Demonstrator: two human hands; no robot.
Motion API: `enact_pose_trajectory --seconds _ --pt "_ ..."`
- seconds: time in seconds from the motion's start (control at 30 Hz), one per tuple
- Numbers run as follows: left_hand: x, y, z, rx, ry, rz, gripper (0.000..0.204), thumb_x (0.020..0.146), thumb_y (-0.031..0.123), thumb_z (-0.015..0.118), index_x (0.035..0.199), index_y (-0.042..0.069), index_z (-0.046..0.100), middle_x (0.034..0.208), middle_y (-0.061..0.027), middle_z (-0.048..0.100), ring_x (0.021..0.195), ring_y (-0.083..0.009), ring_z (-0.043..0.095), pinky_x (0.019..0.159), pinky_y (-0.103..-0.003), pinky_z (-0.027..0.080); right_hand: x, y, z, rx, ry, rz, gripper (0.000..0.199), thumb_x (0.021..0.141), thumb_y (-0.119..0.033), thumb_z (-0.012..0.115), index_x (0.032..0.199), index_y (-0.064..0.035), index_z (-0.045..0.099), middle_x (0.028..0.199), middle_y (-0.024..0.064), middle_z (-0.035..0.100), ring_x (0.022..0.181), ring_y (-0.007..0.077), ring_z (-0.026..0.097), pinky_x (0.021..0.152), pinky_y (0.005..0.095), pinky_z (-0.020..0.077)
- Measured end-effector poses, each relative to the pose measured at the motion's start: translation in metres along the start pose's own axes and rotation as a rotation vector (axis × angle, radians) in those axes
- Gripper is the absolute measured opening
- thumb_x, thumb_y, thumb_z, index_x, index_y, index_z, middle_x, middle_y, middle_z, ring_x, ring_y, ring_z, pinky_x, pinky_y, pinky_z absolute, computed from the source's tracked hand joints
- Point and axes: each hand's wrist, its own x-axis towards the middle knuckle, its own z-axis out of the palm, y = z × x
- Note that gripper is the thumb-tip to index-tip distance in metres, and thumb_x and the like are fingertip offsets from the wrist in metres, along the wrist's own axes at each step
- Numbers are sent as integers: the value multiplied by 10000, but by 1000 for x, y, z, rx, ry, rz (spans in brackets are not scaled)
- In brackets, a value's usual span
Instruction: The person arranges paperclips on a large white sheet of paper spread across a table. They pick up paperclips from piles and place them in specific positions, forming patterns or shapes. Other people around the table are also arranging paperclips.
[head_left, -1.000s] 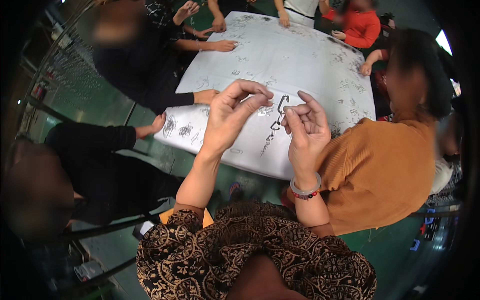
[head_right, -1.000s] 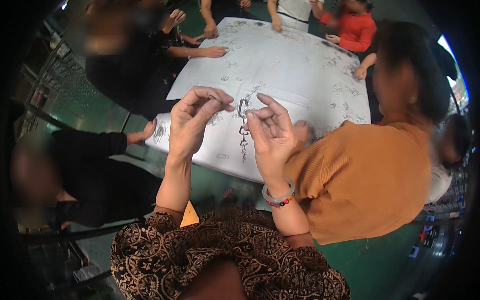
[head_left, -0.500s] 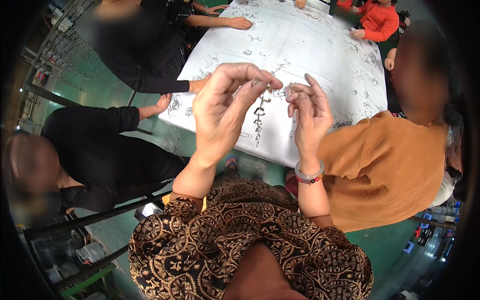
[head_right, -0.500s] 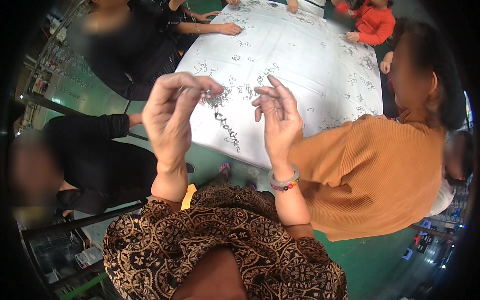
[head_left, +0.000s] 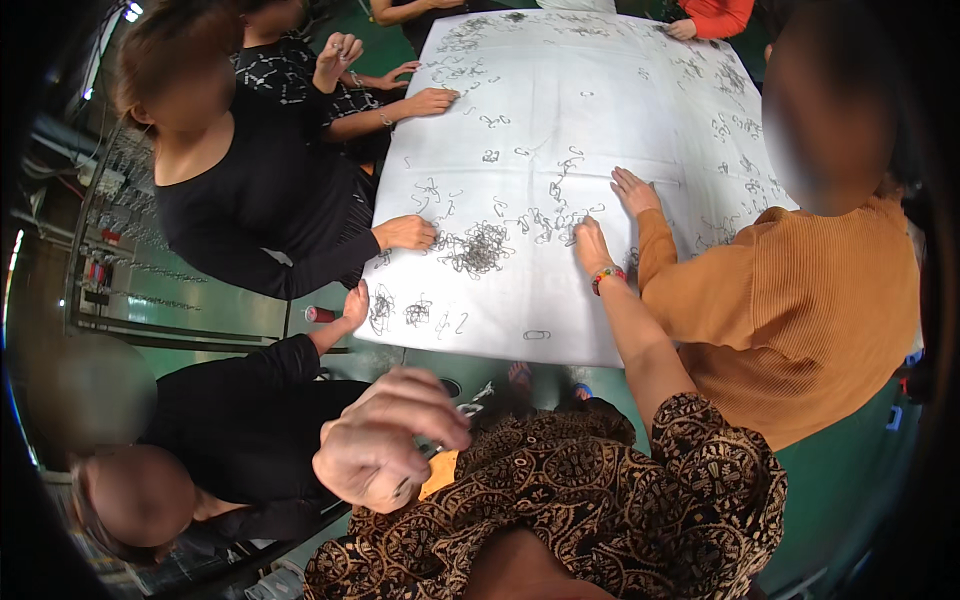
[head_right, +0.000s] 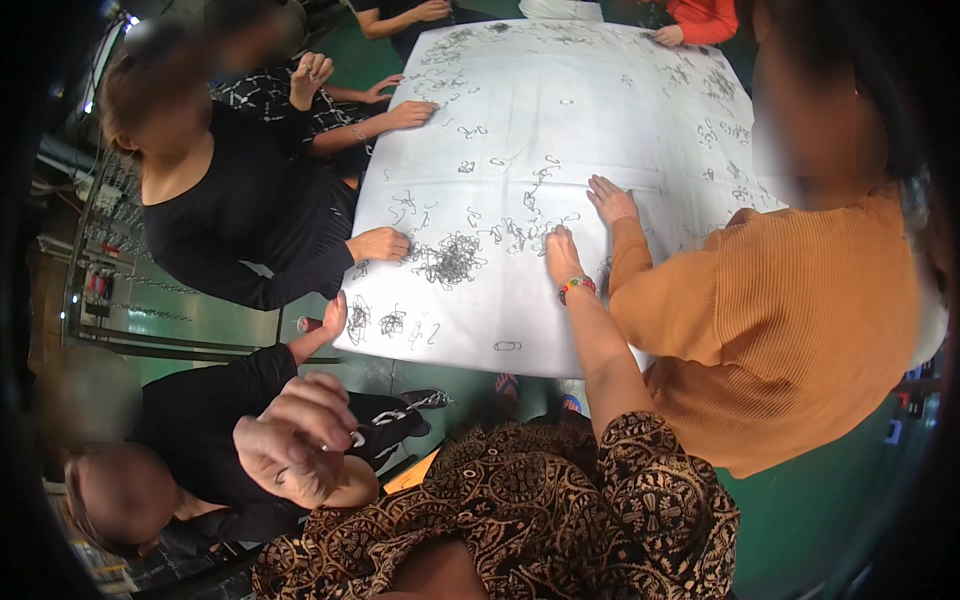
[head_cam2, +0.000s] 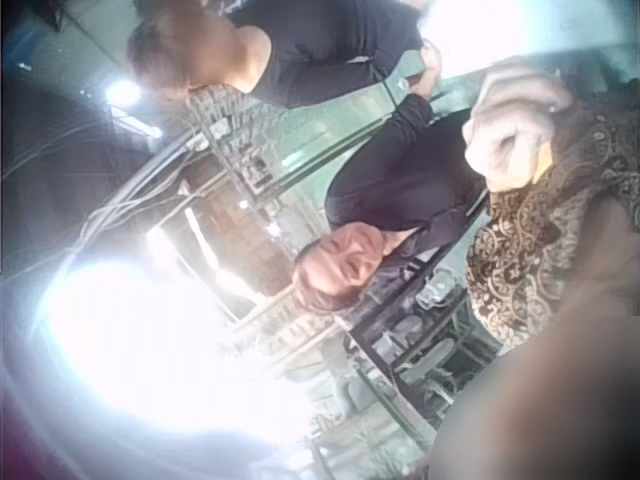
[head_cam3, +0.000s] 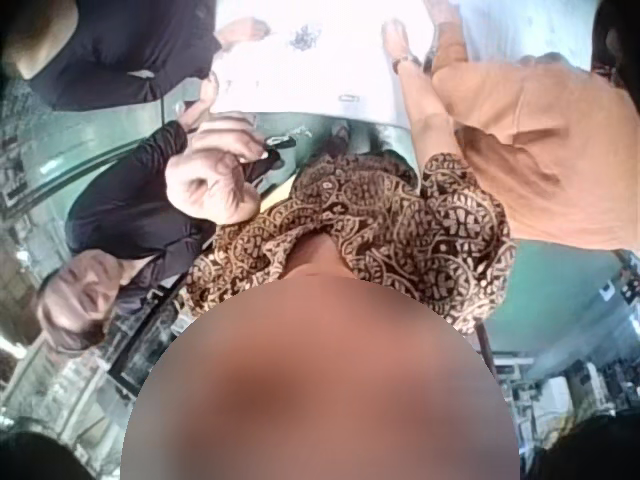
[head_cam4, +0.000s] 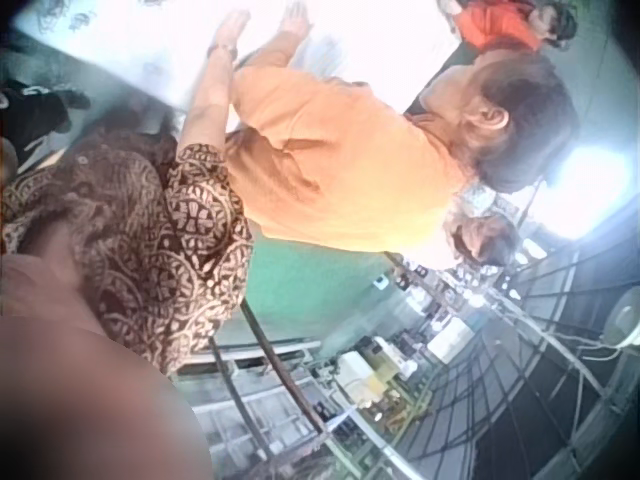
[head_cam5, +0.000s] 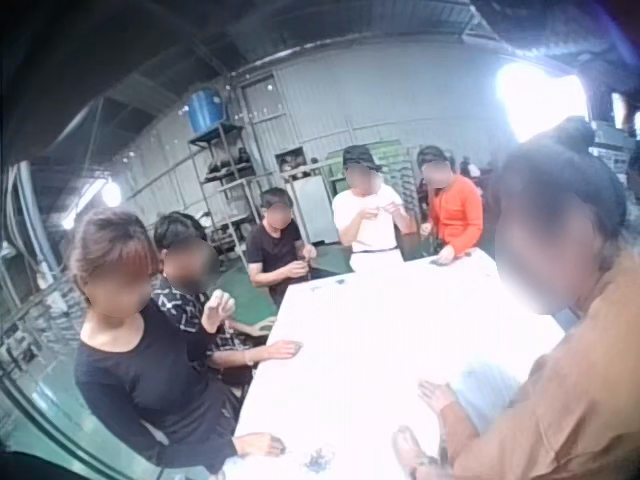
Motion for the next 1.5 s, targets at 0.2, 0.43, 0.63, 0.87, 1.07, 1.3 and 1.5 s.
enact_pose_trajectory --seconds 0.2,0.43,0.63,0.87,1.07,1.3,1.5 --pt "-36 10 -6 91 33 -5 93 897 133 660 887 93 577 890 -150 688 794 -277 662 731 -420 495 -13 6 -7 12 50 93 112 775 -18 625 851 2 705 922 258 633 842 411 640 748 449 519" --pt "-85 14 30 286 241 -193 69 790 -80 595 768 -15 587 819 -188 674 744 -270 640 684 -391 511 -94 -82 -92 1154 -207 411 144 846 -81 662 932 33 677 832 57 664 634 110 555 564 238 439" --pt "-127 -16 70 360 365 -439 104 811 -47 673 904 -21 635 900 -120 691 802 -181 659 676 -271 521 -213 -194 -226 1263 -434 49 104 847 -22 667 931 39 666 809 76 664 651 86 558 589 220 451" --pt "-148 -40 101 392 434 -621 117 823 -28 678 938 -19 658 882 -105 691 808 -180 680 700 -281 529 -240 -218 -219 905 -254 -281 53 813 16 687 861 5 670 730 33 609 621 70 485 572 211 392" --pt "-160 -49 100 367 342 -625 166 824 -3 686 988 -8 658 922 -115 691 841 -191 681 734 -301 532 -260 -210 -203 1059 -145 -255 53 850 34 654 885 28 615 792 51 595 681 80 491 605 209 391" --pt "-174 -106 38 150 440 -683 329 991 121 453 1265 -55 500 1104 -136 654 1014 -181 611 860 -311 489 -257 -213 -202 1189 -153 -295 58 859 71 628 891 47 585 827 82 594 717 120 506 631 221 399" --pt "-165 -299 -73 974 388 -1007 345 923 285 587 849 -39 680 790 -172 678 710 -272 653 657 -393 507 -253 -220 -205 1145 -157 -302 82 826 48 677 847 44 598 766 89 591 660 132 499 572 243 379"
